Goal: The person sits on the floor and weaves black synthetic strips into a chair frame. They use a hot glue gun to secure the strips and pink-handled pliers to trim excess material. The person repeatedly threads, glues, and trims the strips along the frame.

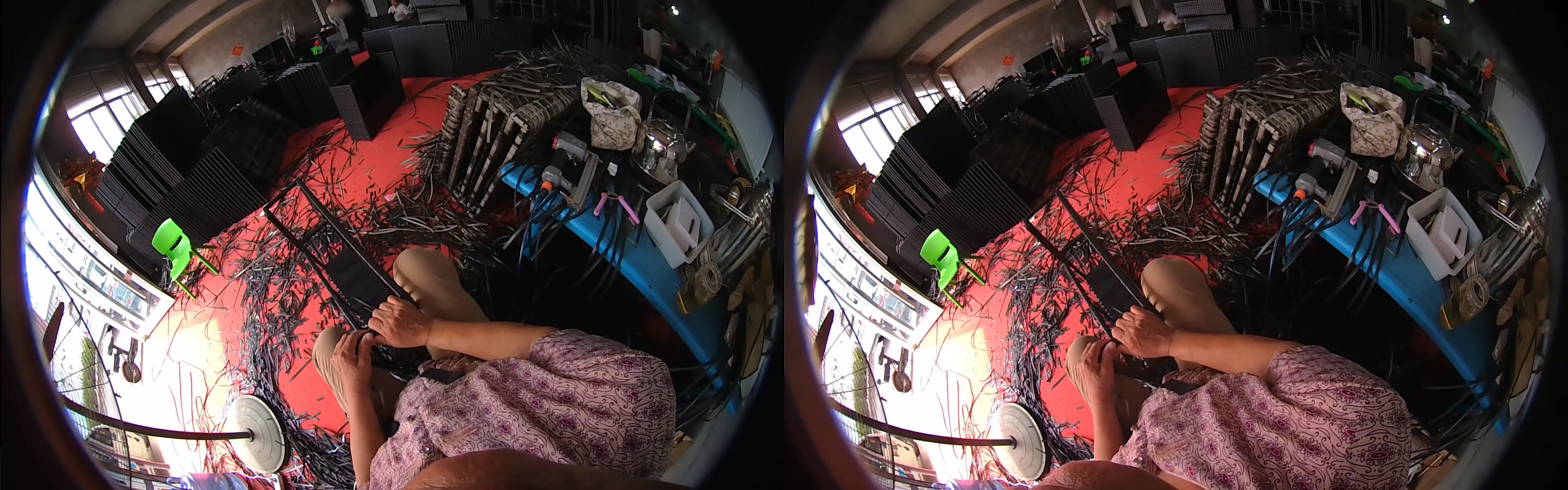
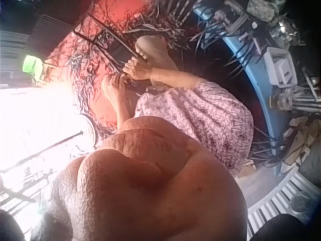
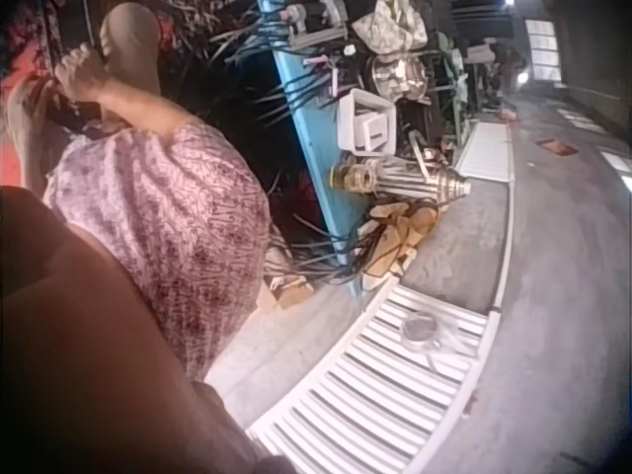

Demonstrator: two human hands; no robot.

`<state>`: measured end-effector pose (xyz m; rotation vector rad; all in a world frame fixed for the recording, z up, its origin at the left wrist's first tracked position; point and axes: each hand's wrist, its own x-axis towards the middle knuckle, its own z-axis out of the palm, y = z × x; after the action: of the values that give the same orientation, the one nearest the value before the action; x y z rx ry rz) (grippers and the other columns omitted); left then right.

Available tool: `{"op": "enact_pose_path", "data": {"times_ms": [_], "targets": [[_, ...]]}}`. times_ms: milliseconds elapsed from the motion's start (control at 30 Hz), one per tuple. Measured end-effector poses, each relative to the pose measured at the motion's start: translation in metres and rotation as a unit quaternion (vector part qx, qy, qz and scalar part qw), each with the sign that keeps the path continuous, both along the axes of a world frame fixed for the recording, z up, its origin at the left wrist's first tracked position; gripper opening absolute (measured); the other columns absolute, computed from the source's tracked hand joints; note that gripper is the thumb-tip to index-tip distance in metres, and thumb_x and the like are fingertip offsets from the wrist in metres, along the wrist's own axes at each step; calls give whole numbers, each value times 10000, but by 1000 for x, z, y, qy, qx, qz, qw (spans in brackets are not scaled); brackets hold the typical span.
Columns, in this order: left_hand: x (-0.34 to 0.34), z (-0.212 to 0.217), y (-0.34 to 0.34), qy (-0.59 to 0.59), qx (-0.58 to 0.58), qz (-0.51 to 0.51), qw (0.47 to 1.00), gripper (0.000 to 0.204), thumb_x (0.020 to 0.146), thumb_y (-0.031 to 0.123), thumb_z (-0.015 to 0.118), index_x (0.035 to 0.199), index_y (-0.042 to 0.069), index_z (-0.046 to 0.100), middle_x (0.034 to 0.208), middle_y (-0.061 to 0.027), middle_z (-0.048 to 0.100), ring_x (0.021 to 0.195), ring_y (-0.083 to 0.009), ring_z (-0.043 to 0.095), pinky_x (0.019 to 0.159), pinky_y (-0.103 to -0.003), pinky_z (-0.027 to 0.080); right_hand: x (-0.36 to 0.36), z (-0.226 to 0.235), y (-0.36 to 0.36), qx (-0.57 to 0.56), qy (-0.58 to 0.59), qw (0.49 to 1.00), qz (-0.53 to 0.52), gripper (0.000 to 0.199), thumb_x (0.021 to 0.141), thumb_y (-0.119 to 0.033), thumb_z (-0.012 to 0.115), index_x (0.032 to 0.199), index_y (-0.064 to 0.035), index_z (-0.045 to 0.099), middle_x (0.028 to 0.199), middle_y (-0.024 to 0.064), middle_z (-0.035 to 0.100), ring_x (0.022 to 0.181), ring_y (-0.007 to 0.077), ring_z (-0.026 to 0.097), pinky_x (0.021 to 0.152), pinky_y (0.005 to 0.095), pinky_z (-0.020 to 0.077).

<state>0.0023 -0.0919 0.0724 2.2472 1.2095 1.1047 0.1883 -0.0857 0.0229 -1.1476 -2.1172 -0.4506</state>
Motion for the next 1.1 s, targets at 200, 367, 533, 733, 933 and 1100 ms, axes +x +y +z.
{"op": "enact_pose_path", "data": {"times_ms": [200,367,533,733,933,1100], "targets": [[-1,-11,5,-14,6,0,1000,233,941,254,698,949,24,737,825,-154,683,761,-343,663,712,-428,501,0,-3,0,-29,-6,1000,2,278,896,-374,673,883,-108,594,831,44,583,835,220,597,788,382,421],[-1,-10,4,-13,16,1,1000,235,941,261,699,950,29,739,817,-149,680,759,-341,662,710,-424,501,0,-3,0,-24,-5,1000,3,278,889,-375,675,877,-111,592,828,43,582,833,221,596,788,383,420],[-1,-9,4,-23,10,-4,1000,223,938,254,704,953,35,742,803,-141,674,746,-331,661,700,-414,498,0,-3,1,-12,-7,1000,-1,293,898,-392,678,860,-118,581,811,41,569,815,218,588,778,383,420],[0,-6,2,-23,6,-2,1000,197,927,226,710,954,34,741,798,-135,669,749,-319,662,697,-409,498,0,-3,2,0,-2,1000,-1,324,913,-418,691,835,-128,568,785,36,549,790,216,582,759,382,424],[0,-2,1,5,27,2,1000,201,925,226,708,951,29,735,807,-137,674,759,-325,665,702,-408,500,0,-3,1,-4,4,1000,1,333,909,-421,700,833,-125,566,785,35,549,792,215,584,760,379,424],[-2,-10,4,-18,17,-1,1000,206,925,231,708,951,29,736,813,-139,678,760,-327,667,702,-407,501,-1,-2,1,0,11,1000,4,336,911,-424,696,830,-126,563,783,36,548,788,216,581,756,379,422]]}}
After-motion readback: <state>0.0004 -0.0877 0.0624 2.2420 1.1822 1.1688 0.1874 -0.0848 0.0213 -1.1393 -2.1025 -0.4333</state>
